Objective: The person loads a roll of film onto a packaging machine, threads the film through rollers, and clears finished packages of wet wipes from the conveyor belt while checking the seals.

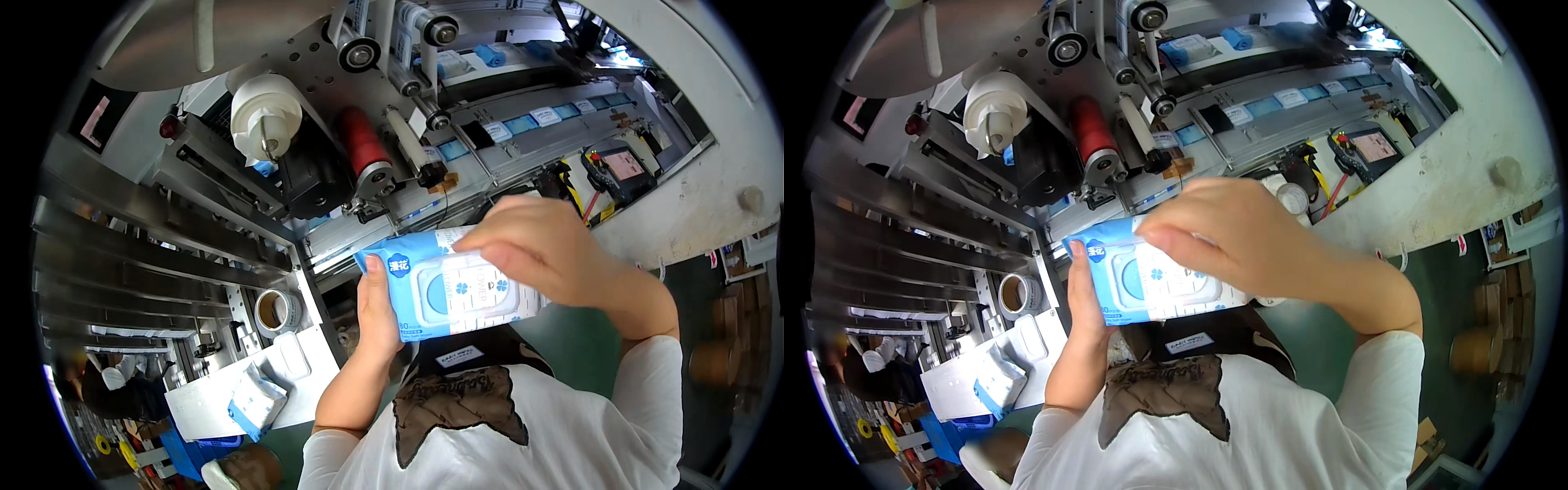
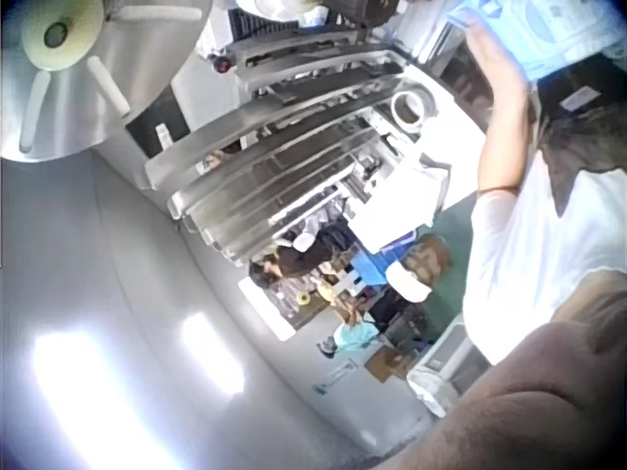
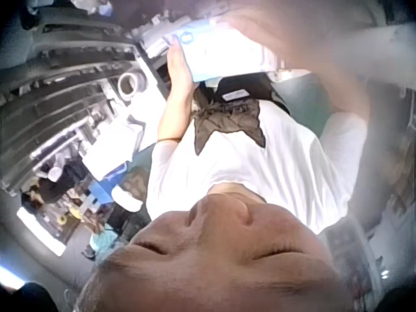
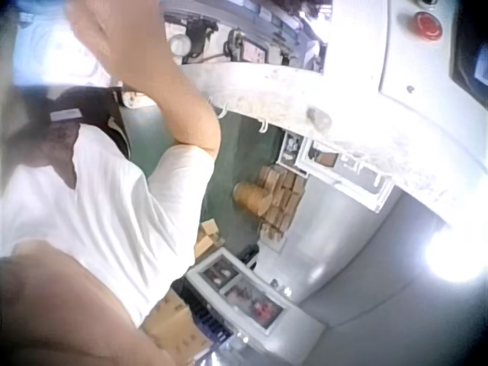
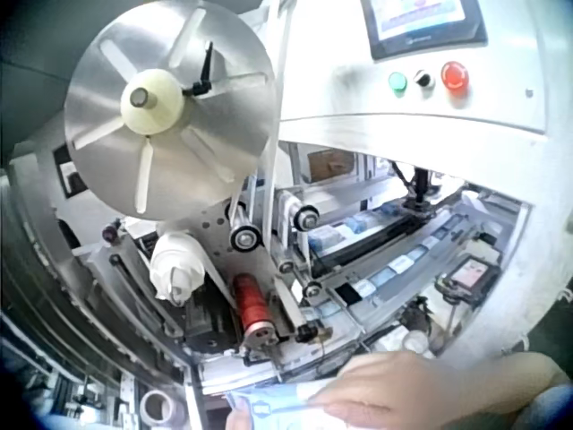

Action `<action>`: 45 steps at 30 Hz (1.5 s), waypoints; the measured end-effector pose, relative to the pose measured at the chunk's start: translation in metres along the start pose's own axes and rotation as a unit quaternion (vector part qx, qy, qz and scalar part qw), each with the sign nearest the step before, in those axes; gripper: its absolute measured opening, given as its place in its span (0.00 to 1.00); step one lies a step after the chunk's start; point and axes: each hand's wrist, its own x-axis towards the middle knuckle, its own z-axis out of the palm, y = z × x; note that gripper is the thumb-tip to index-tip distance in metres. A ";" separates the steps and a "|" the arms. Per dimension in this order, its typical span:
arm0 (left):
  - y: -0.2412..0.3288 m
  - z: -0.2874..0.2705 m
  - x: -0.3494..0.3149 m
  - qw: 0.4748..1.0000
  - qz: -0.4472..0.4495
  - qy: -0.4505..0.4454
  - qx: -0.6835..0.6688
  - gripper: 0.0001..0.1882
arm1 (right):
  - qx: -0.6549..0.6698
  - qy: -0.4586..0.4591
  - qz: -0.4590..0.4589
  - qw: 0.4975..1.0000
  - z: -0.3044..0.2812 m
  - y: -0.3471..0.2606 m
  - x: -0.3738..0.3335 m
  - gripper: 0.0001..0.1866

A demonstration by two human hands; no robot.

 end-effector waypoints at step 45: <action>-0.157 -0.170 0.055 0.861 -0.197 0.077 0.463 0.23 | 0.383 0.668 0.327 0.548 -0.035 0.525 0.108 0.42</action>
